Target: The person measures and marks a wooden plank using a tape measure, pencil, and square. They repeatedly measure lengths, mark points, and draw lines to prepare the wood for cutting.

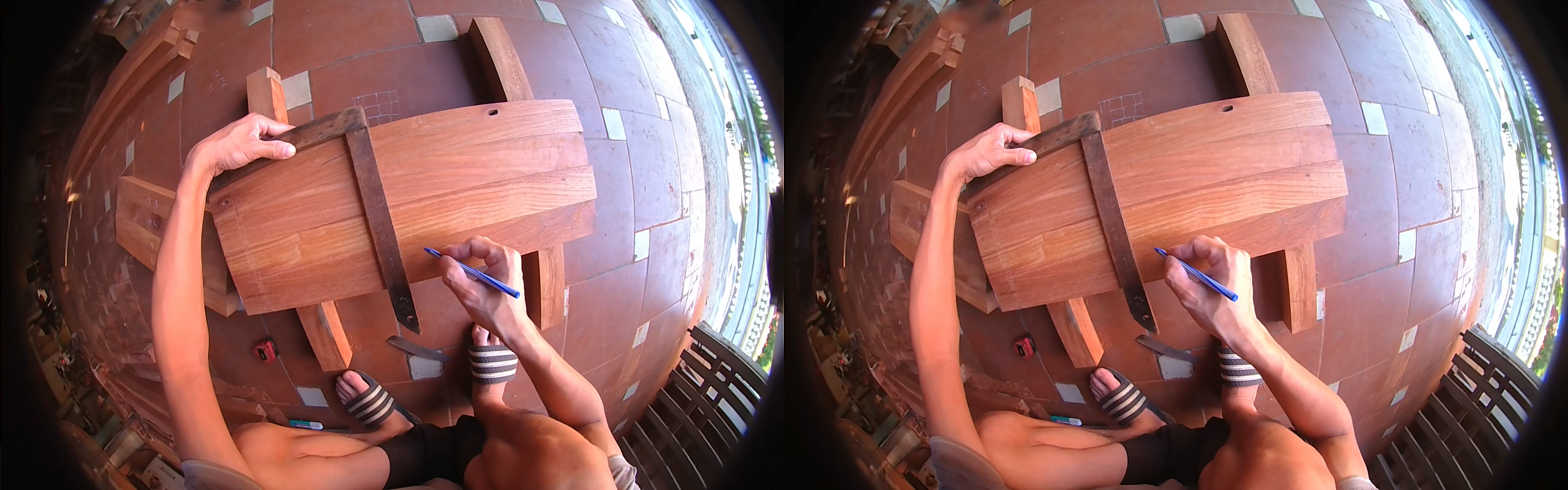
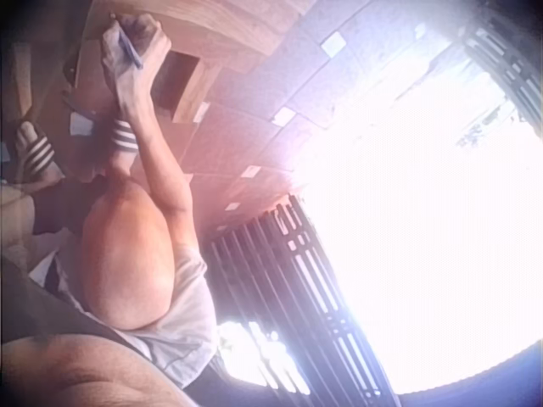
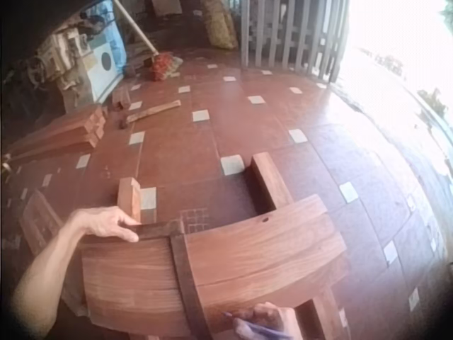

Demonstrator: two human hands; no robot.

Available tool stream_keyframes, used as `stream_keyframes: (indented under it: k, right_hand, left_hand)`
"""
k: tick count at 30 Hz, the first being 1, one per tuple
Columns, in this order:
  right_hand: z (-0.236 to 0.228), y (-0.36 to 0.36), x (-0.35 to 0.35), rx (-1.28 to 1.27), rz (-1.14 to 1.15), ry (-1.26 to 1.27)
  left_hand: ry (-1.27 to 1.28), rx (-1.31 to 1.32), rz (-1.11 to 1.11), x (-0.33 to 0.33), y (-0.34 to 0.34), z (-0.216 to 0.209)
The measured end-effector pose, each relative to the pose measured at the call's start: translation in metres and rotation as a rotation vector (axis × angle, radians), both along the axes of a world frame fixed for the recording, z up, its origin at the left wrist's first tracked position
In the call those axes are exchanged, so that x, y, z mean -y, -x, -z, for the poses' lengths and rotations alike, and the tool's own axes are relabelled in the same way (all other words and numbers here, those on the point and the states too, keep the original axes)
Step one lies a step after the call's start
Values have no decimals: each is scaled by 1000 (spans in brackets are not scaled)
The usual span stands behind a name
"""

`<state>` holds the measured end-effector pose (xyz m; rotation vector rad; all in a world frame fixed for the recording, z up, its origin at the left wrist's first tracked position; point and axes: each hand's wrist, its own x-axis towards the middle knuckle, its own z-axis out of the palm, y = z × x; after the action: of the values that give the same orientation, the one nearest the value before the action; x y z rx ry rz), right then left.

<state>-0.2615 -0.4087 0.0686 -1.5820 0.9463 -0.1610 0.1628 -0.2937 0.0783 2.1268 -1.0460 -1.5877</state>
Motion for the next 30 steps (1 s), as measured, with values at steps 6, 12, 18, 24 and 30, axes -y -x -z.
stream_keyframes:
  k: [6,12,18,24,30]
  right_hand:
    - [5,0,-5,18,-6,-4]
    - [6,-8,-14,100,-51,160]
    - [7,-17,-17,177,-125,333]
    - [7,-21,-16,204,-185,354]
    - [1,-25,-9,135,-222,322]
  left_hand:
    - [1,7,-5,0,1,-2]
    - [2,-14,-14,-1,0,-1]
    - [-5,-18,-17,-1,-1,0]
    - [2,-45,-29,-1,1,-1]
    - [7,-15,-26,-2,2,0]
